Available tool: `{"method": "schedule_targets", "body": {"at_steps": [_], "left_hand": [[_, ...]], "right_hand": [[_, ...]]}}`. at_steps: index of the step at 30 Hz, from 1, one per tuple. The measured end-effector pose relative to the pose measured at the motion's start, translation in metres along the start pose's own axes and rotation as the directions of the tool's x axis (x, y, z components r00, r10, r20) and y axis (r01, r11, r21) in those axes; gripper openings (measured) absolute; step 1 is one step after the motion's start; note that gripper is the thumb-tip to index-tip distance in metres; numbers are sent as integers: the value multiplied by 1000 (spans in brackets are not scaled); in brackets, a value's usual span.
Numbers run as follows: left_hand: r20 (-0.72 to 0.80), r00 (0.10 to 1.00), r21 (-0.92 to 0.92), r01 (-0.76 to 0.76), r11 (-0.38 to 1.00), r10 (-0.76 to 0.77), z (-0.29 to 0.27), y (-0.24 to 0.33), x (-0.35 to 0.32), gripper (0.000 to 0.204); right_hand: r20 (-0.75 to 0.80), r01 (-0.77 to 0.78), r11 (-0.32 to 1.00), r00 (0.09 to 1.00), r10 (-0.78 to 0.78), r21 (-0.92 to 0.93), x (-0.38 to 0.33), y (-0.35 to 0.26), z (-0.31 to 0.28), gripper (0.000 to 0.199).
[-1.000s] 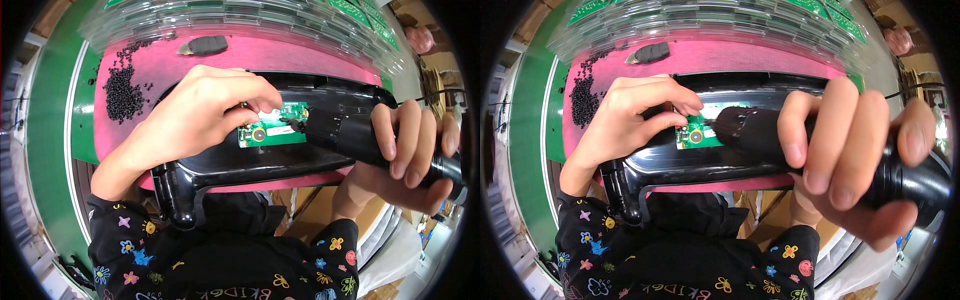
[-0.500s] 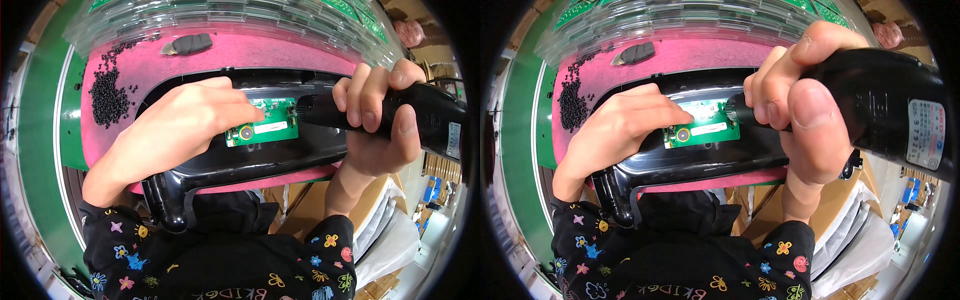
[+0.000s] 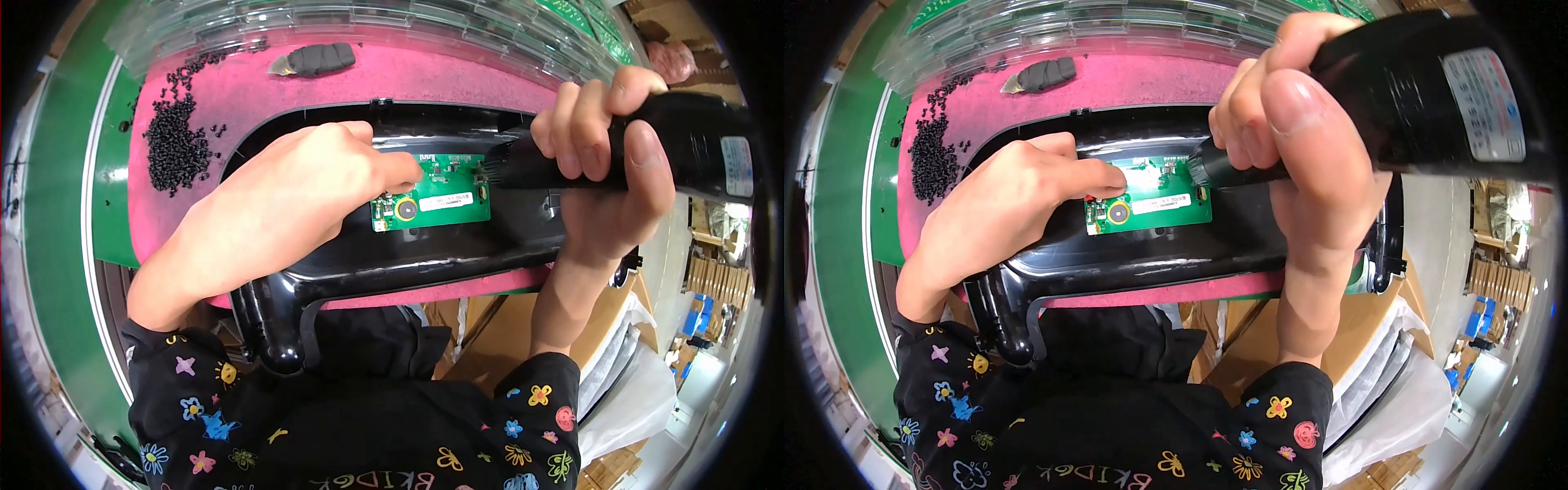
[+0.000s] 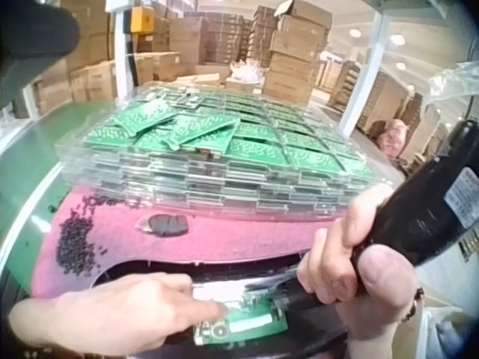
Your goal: Assembling electronic circuit boards into black plastic housings using an electric screwdriver and screws.
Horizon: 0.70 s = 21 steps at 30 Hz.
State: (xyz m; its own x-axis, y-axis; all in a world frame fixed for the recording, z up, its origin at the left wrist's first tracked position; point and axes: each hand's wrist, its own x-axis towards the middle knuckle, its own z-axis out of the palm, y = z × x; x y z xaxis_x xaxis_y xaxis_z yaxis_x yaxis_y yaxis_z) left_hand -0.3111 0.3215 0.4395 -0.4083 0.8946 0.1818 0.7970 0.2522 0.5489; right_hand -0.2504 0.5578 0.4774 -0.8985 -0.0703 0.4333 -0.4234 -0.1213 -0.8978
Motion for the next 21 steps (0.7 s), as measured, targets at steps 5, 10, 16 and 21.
{"method": "schedule_targets", "body": {"at_steps": [5, 10, 16, 21], "left_hand": [[-2, 1000, -16, -4, 1000, 4, 1, -2, -1, 39], [2, 1000, -19, 13, 1000, -13, 1, -3, -1, 38], [-81, 992, -72, -104, 992, 98, 5, -5, 6, 37], [-219, 973, -285, -130, 950, 67, -2, 4, 11, 44]], "right_hand": [[32, 32, 997, 999, -34, 77, 1, 6, 0, 22], [-111, 16, 1000, 994, -16, -5, -5, 4, 10, 27], [-104, 178, 934, 983, -152, 309, -12, -10, 2, 29], [-190, 234, 785, 970, -151, 573, -17, -14, 16, 30]]}}
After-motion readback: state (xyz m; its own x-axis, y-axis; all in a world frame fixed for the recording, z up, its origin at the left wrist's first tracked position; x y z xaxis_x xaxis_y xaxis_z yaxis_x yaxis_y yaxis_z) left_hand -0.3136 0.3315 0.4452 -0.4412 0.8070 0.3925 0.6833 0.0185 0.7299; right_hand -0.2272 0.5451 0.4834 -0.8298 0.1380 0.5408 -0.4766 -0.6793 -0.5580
